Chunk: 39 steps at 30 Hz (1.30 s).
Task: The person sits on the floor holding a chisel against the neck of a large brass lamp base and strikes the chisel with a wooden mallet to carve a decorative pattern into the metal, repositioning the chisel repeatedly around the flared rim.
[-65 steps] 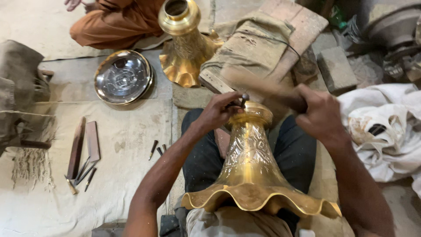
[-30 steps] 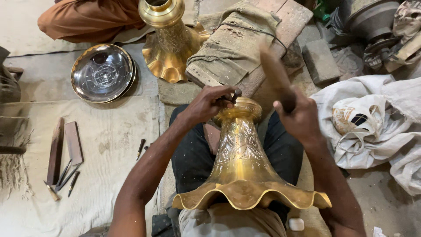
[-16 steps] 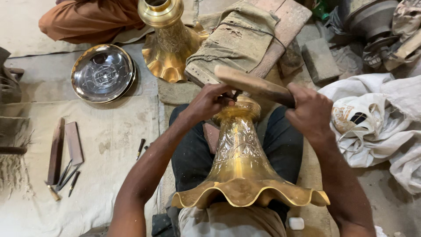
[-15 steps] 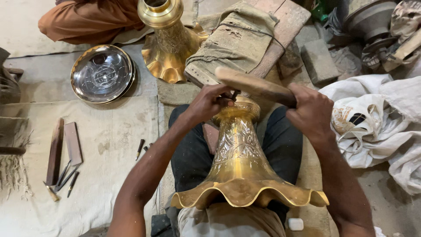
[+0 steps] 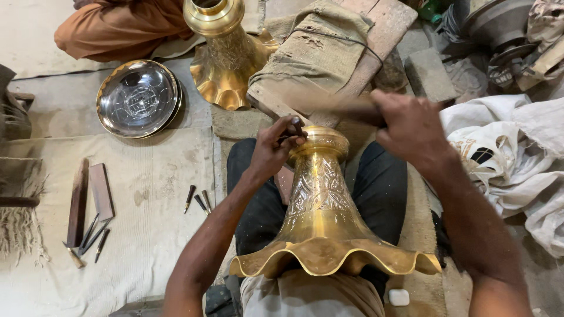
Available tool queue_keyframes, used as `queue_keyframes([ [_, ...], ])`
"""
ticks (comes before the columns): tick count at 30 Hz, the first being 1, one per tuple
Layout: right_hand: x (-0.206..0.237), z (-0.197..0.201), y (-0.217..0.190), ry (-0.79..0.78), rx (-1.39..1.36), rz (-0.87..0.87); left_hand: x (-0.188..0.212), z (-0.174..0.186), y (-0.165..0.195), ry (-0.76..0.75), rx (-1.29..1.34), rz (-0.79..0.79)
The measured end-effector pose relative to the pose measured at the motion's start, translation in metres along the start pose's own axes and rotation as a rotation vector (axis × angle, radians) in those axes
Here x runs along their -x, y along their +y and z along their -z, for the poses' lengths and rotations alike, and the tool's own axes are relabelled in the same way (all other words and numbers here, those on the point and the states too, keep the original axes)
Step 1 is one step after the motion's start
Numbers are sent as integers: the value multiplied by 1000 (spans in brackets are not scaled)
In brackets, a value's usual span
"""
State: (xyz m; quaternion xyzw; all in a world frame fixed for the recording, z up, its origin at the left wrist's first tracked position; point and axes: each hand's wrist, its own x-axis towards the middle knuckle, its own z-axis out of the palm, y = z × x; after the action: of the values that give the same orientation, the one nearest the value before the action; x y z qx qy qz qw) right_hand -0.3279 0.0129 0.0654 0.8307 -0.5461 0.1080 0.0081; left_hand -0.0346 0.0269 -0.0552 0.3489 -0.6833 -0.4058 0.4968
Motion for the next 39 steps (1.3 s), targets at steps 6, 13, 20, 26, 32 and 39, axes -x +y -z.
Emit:
queue_keyframes([
  [6, -1, 16, -8, -134, 89, 11, 2, -1, -7, 38, -82, -15],
  [13, 19, 19, 3, 42, -65, -47, -22, -7, -4, -110, -138, -14],
  [20, 20, -10, 17, 180, -296, -114, -29, -8, 1, -179, -229, -128],
  [26, 16, -24, 28, 59, -339, -9, -22, -8, -3, -170, -123, -91],
  [32, 20, -14, 16, 4, -290, -68, -29, -10, -1, -184, -267, -44],
  [39, 27, -13, 7, -13, -164, -149, -29, -6, 4, -185, -223, -112],
])
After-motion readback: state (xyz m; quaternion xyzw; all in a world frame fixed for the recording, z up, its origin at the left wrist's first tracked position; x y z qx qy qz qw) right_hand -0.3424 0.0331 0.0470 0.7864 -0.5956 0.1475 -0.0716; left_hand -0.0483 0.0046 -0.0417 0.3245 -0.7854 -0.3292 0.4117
